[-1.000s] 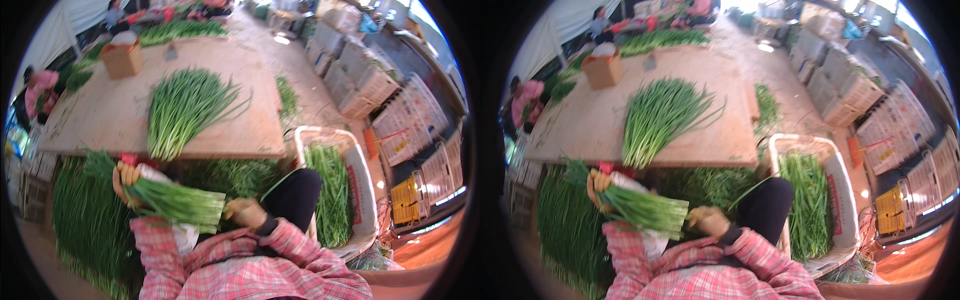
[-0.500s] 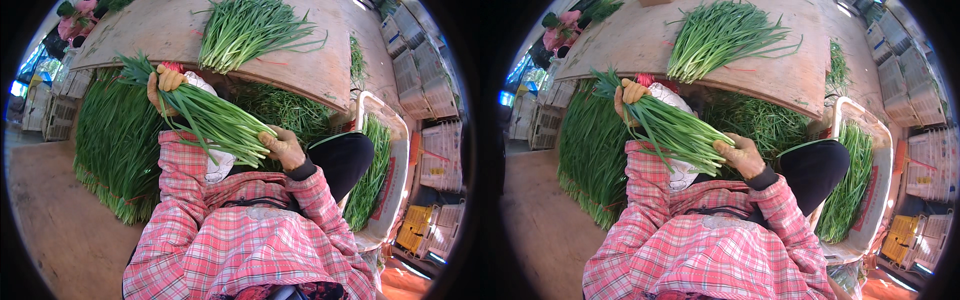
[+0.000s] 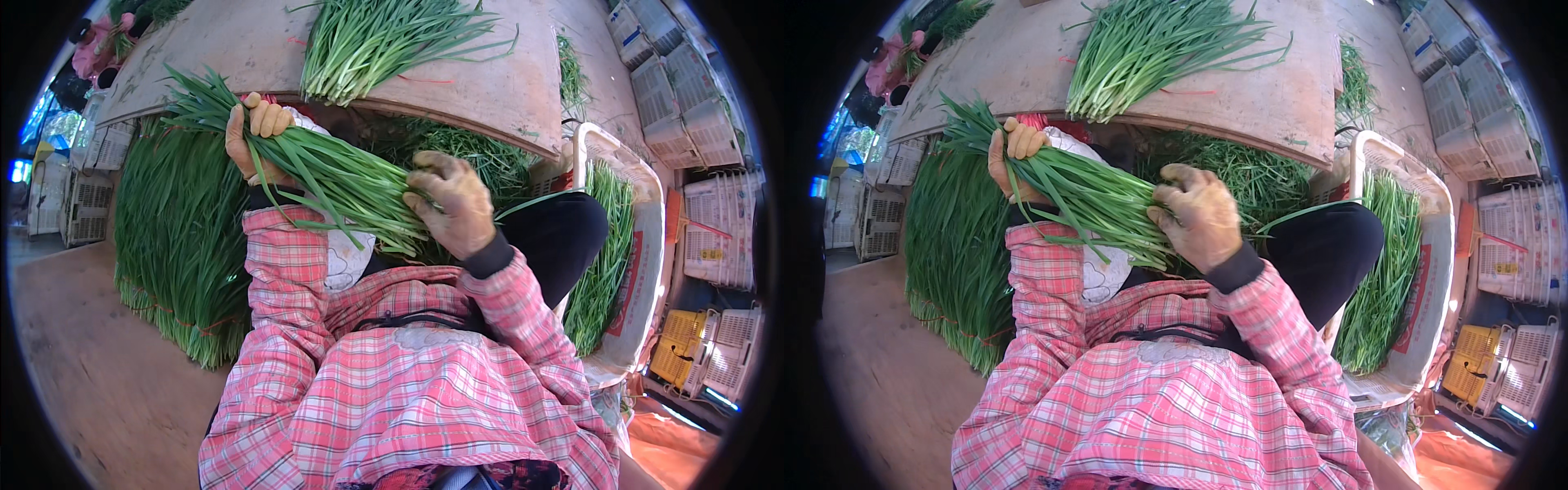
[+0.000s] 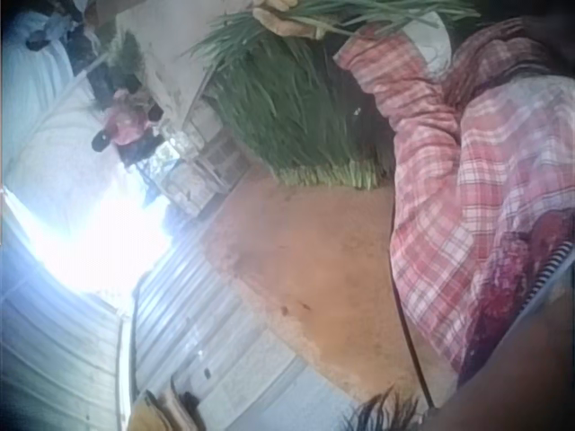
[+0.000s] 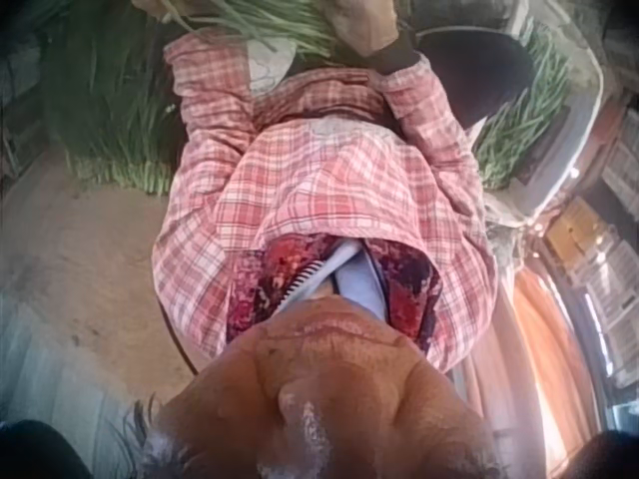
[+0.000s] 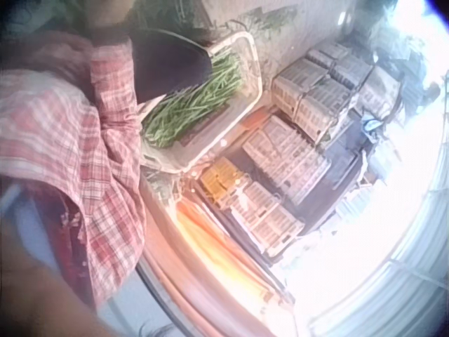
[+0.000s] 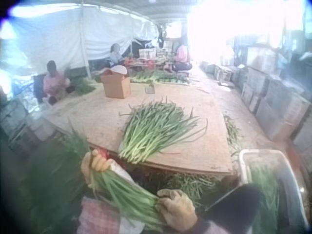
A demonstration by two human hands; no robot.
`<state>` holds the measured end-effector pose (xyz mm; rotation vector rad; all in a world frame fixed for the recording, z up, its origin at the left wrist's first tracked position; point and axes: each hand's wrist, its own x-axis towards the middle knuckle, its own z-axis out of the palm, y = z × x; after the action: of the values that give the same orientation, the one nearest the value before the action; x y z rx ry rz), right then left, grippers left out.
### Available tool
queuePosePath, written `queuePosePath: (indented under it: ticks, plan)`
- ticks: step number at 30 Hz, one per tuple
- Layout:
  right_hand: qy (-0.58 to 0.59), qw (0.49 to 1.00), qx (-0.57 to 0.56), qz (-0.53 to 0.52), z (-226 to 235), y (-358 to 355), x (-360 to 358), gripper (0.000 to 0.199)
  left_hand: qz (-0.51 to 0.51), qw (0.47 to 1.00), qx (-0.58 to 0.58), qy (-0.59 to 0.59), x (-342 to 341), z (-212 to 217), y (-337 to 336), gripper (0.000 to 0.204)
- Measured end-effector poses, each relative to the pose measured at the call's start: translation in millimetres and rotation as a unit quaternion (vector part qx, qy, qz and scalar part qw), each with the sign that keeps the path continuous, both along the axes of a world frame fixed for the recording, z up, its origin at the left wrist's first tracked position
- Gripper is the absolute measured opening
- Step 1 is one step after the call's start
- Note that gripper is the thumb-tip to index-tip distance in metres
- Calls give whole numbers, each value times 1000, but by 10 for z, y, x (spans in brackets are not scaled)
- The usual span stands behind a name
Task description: The person sorts green onions by hand, removing withered leaves and tying the bunches together with red string.
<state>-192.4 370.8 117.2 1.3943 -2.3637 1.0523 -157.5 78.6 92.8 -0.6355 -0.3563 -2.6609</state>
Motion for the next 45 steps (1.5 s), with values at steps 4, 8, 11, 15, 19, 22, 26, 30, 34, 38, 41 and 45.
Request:
queuePosePath:
  ticks: [4,8,11,15,19,22,26,30,34,38,41,45]
  plan:
    - [-160,985,-11,55,-156,105,11,15,1,1000,7,-22,-4,-31,-62,20]
    - [-252,967,-47,-11,-580,762,-90,15,58,997,45,-21,88,22,-11,19]
    - [-144,968,150,-139,-562,1155,-170,13,73,994,76,6,112,32,-25,20]
    - [-176,973,89,-121,-554,1023,-184,37,65,991,116,20,53,11,-5,21]
    - [-541,820,-186,7,-235,207,12,44,73,994,75,4,50,-9,-6,21]
    - [-566,809,-153,-40,-295,95,26,31,64,998,20,-5,-16,-44,-72,20]
    - [-437,868,-162,-171,-521,442,-125,11,69,997,-13,-18,-8,-59,-106,18]
    - [-233,960,-146,-47,-220,491,-54,25,91,995,13,-47,44,-16,-64,18]
    - [-57,998,-17,-11,-34,128,-4,29,56,995,27,-80,-44,-34,-80,21]
    - [-265,949,-127,112,-247,119,-64,14,44,995,15,-89,-67,-20,-89,19]
    - [-334,925,-108,147,-290,392,-87,11,51,993,-9,-109,-26,-14,-84,18]
    - [-407,906,-81,80,-391,797,-142,6,56,994,2,-90,-32,1,-64,21]
